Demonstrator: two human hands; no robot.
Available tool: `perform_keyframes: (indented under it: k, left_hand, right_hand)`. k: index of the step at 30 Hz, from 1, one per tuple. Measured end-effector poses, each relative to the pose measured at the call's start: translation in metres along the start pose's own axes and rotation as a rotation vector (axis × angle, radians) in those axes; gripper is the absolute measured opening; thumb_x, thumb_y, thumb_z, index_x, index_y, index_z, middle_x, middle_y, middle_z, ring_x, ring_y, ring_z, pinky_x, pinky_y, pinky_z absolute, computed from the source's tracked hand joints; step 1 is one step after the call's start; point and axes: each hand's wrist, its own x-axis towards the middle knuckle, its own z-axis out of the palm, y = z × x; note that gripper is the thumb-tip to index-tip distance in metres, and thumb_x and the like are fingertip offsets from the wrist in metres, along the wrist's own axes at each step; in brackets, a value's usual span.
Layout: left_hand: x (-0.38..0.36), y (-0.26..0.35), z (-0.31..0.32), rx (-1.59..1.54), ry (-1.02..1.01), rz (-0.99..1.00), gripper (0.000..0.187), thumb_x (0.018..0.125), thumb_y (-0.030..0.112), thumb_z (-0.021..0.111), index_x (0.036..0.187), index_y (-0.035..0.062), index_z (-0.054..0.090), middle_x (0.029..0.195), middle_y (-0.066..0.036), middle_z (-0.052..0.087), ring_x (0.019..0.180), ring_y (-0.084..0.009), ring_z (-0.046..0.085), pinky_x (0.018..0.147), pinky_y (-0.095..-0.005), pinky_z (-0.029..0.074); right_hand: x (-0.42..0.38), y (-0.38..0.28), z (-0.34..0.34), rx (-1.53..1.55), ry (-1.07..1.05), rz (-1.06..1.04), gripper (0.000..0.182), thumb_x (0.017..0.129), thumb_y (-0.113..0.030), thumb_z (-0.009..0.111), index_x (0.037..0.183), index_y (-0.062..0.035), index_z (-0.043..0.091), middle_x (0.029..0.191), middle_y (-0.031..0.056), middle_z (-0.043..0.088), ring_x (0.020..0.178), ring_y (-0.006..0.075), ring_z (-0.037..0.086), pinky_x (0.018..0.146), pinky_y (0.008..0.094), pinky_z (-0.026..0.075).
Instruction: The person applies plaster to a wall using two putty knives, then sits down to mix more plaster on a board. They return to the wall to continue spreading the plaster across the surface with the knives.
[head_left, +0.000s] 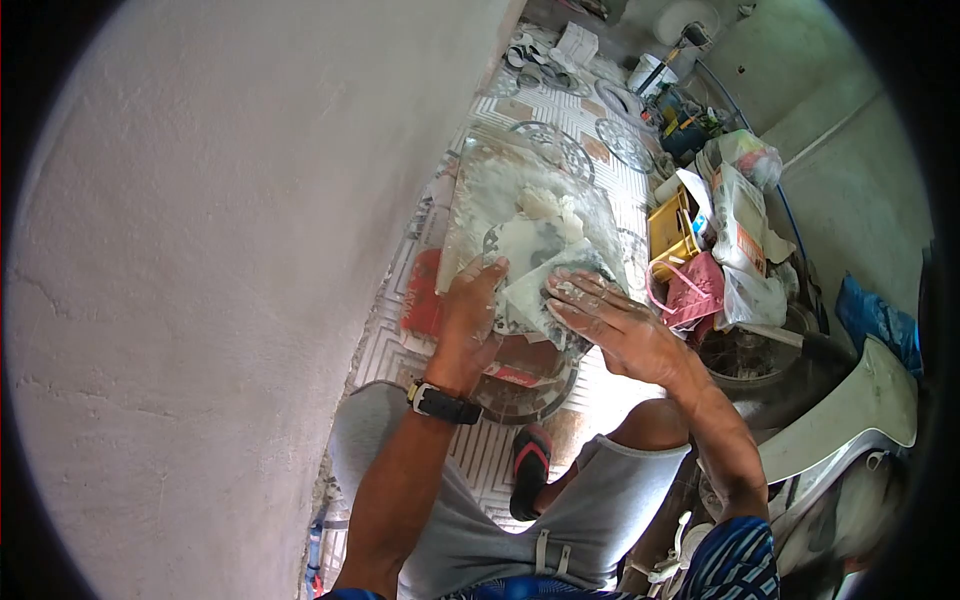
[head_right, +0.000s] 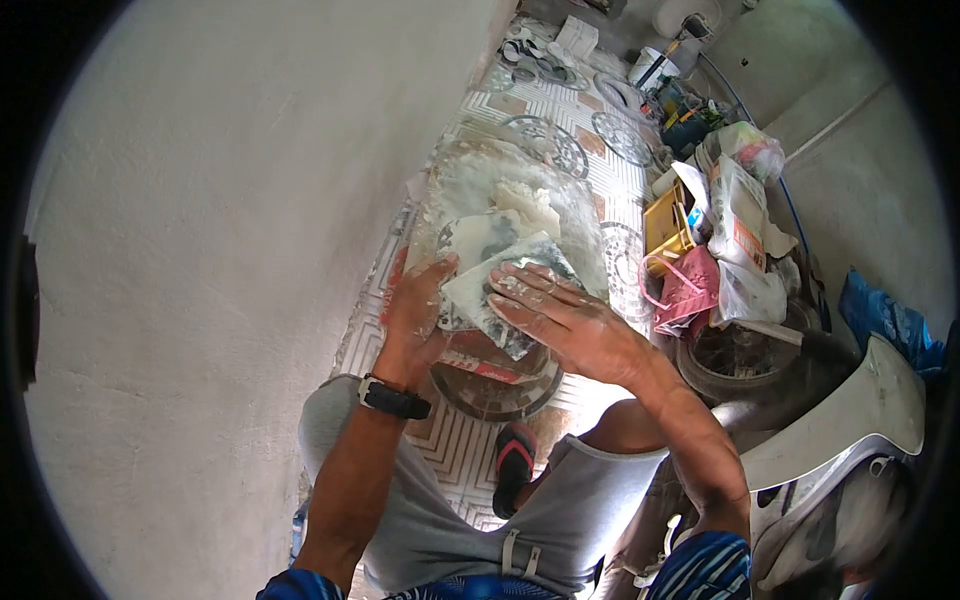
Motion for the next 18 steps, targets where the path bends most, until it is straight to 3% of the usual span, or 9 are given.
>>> perform_keyframes:
  k: [2, 5, 9, 13, 14, 17, 18]
  left_hand:
    - [-0.001, -0.003, 0.0, 0.008, 0.019, -0.022, 0.036, 0.093, 0.015, 0.054, 0.123, -0.0041, 0.051, 0.112, -0.012, 0.062, 0.098, -0.0218, 0.064, 0.085, -0.0333, 0.053]
    - [0.0, -0.007, 0.003, 0.064, 0.031, 0.045, 0.034, 0.093, 0.014, 0.053, 0.123, -0.0038, 0.052, 0.111, -0.012, 0.062, 0.098, -0.0209, 0.064, 0.084, -0.0333, 0.053]
    - [0.001, -0.005, 0.001, 0.109, 0.061, 0.053, 0.035, 0.093, 0.014, 0.052, 0.123, -0.0042, 0.052, 0.111, -0.011, 0.062, 0.098, -0.0207, 0.064, 0.084, -0.0338, 0.054]
    - [-0.006, 0.022, 0.003, 0.157, 0.051, 0.127, 0.035, 0.093, 0.015, 0.052, 0.123, -0.0041, 0.051, 0.112, -0.011, 0.062, 0.099, -0.0208, 0.064, 0.085, -0.0334, 0.054]
    - [-0.005, 0.028, 0.002, 0.198, 0.037, 0.151, 0.036, 0.093, 0.015, 0.052, 0.123, -0.0039, 0.051, 0.113, -0.011, 0.062, 0.099, -0.0209, 0.064, 0.085, -0.0331, 0.053]
    - [-0.006, 0.037, 0.005, 0.195, 0.098, 0.212, 0.036, 0.094, 0.017, 0.051, 0.124, -0.0038, 0.051, 0.114, -0.012, 0.062, 0.1, -0.0209, 0.064, 0.086, -0.0318, 0.053]
    - [-0.006, 0.036, 0.003, 0.195, 0.1, 0.228, 0.036, 0.094, 0.017, 0.051, 0.124, -0.004, 0.051, 0.114, -0.012, 0.062, 0.099, -0.0209, 0.064, 0.086, -0.0316, 0.053]
  right_hand:
    - [-0.006, 0.005, 0.0, 0.017, 0.028, 0.012, 0.087, 0.061, 0.008, 0.063, 0.143, -0.0126, 0.04, 0.151, 0.0098, 0.034, 0.139, 0.0291, 0.033, 0.117, 0.0417, 0.027]
    - [-0.015, 0.014, 0.002, -0.011, -0.025, 0.034, 0.087, 0.062, 0.012, 0.06, 0.143, -0.0128, 0.039, 0.152, 0.0087, 0.034, 0.14, 0.0288, 0.033, 0.118, 0.0419, 0.027]
    - [-0.035, 0.037, 0.001, 0.047, -0.06, 0.159, 0.091, 0.062, 0.016, 0.055, 0.146, -0.0151, 0.036, 0.153, 0.0088, 0.031, 0.141, 0.027, 0.03, 0.118, 0.0361, 0.027]
    - [-0.066, 0.066, 0.015, 0.09, -0.025, 0.309, 0.091, 0.064, 0.016, 0.055, 0.147, -0.0148, 0.034, 0.149, 0.0132, 0.037, 0.135, 0.0293, 0.039, 0.111, 0.0373, 0.037]
    - [-0.07, 0.072, 0.028, 0.114, 0.175, 0.336, 0.065, 0.077, 0.009, 0.053, 0.138, -0.0086, 0.043, 0.128, 0.0199, 0.056, 0.109, 0.0333, 0.06, 0.094, 0.0382, 0.049]
    - [-0.077, 0.117, 0.055, 0.431, 0.35, 0.824, 0.027, 0.091, -0.007, 0.052, 0.117, 0.0006, 0.055, 0.091, 0.0199, 0.063, 0.075, 0.0284, 0.058, 0.073, 0.0384, 0.048]
    - [-0.072, 0.127, 0.058, 0.507, 0.409, 0.944, 0.023, 0.093, -0.014, 0.052, 0.107, 0.003, 0.056, 0.08, 0.016, 0.059, 0.07, 0.0251, 0.052, 0.068, 0.0375, 0.045]
